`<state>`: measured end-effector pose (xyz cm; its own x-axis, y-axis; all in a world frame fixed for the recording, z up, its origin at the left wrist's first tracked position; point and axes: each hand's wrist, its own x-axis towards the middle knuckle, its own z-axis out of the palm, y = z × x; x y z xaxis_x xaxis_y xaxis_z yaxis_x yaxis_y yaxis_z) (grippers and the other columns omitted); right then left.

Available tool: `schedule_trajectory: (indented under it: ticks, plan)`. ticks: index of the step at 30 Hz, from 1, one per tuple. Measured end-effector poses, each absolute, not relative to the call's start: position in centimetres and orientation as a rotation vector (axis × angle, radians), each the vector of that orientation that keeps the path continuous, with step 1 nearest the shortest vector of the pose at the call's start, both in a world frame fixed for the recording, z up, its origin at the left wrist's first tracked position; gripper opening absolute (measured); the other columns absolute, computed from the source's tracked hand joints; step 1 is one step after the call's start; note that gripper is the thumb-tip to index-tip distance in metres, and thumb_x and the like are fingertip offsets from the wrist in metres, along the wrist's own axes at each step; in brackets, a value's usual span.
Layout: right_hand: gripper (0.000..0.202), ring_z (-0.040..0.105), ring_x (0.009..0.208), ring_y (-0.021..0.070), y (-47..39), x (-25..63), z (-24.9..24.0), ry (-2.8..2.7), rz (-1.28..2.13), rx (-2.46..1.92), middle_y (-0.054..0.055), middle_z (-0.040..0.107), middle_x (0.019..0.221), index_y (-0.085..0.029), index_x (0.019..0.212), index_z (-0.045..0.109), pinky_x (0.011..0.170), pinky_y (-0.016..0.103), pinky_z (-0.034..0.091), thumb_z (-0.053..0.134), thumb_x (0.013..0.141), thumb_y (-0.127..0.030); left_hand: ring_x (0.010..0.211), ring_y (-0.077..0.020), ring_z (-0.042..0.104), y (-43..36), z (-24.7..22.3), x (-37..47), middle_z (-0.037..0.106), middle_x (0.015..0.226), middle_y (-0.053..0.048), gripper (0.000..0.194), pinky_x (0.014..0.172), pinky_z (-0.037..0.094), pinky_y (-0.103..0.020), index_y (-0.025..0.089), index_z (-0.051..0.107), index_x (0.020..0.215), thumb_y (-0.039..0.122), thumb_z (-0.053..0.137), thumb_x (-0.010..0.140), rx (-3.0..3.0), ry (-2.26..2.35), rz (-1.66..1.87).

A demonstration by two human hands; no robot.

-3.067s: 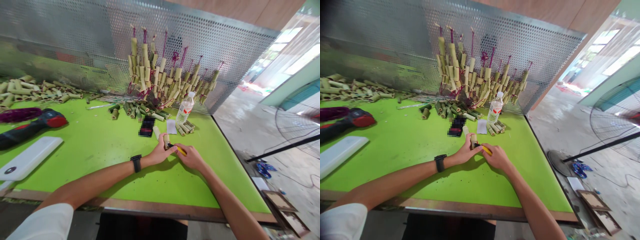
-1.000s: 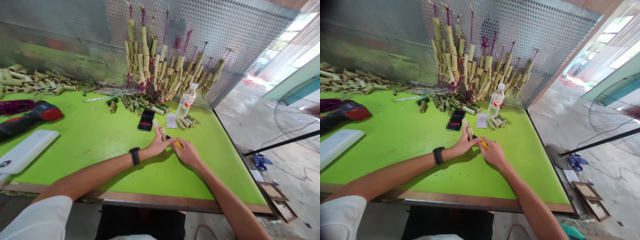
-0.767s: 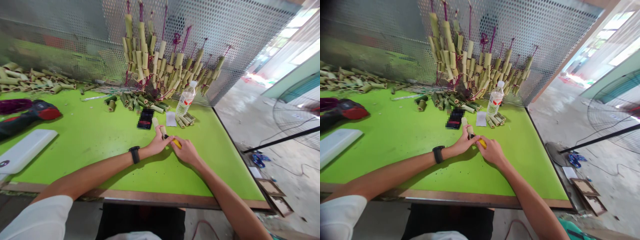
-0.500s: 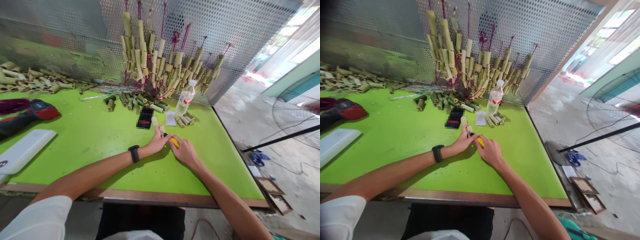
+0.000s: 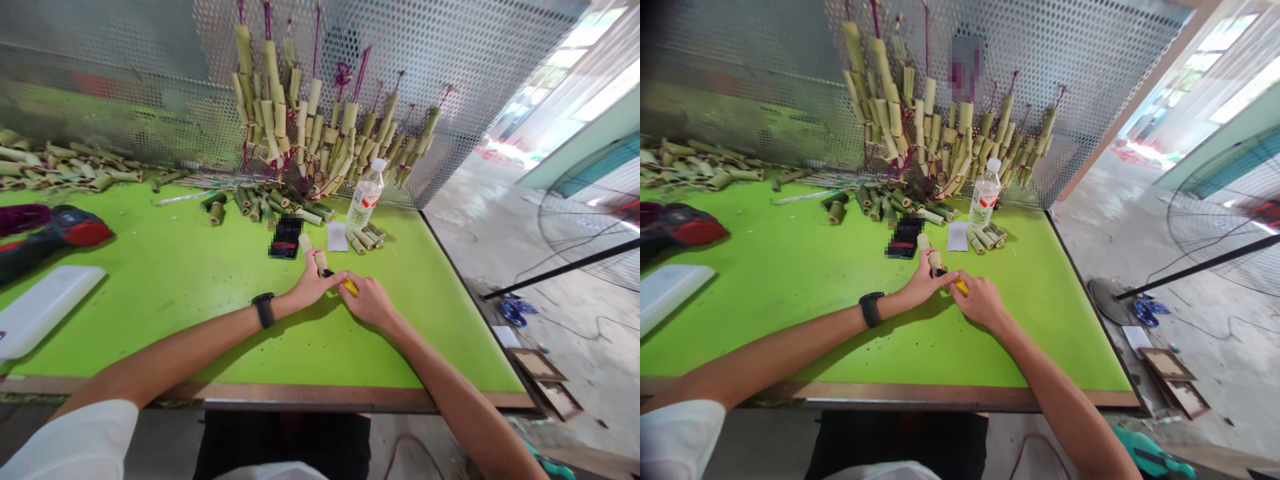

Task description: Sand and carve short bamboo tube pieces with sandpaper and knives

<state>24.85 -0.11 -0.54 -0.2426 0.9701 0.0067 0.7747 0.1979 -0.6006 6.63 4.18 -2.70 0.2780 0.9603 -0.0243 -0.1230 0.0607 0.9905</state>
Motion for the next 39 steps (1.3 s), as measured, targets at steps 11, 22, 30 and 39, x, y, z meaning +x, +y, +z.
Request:
schedule_trajectory:
  ticks: [11,22,30,39]
  plan:
    - [0.029,0.064,0.059,0.0178,-0.1,24.8,0.7,-2.072,0.506,-1.734,0.006,0.078,0.080,-0.022,0.117,0.078,0.056,0.028,0.043,0.055,0.107,-0.037,0.076,-0.0121,0.051,3.6,-1.7,6.5,0.048,0.091,0.006,0.054,0.070,0.045,-0.026,0.026,0.039,0.126,0.032,0.081,0.092,1.305,0.930,0.985]
    - [0.050,0.061,0.060,0.0188,0.7,26.3,1.0,-2.030,0.541,-1.754,0.007,0.075,0.079,-0.019,0.112,0.076,0.058,0.029,0.041,0.048,0.107,-0.060,0.068,-0.0117,0.052,4.1,-3.5,6.8,0.054,0.088,0.007,0.061,0.063,0.040,-0.025,0.029,0.032,0.133,0.026,0.078,0.092,1.266,0.876,0.989]
    - [0.052,0.060,0.063,0.0184,0.7,27.1,1.3,-2.178,0.519,-1.662,0.004,0.072,0.077,-0.019,0.107,0.074,0.062,0.028,0.037,0.045,0.107,-0.062,0.052,-0.0088,0.050,4.9,-3.6,6.7,0.051,0.075,0.012,0.066,0.053,0.030,-0.022,0.031,0.031,0.136,0.014,0.069,0.084,1.016,0.791,0.961]
    - [0.051,0.060,0.063,0.0181,0.6,26.9,1.3,-2.194,0.546,-1.637,0.005,0.074,0.079,-0.020,0.108,0.078,0.062,0.028,0.037,0.047,0.108,-0.061,0.063,-0.0078,0.055,5.0,-3.1,6.4,0.060,0.093,0.008,0.080,0.057,0.036,-0.023,0.032,0.038,0.138,0.006,0.073,0.072,0.972,0.801,0.969]
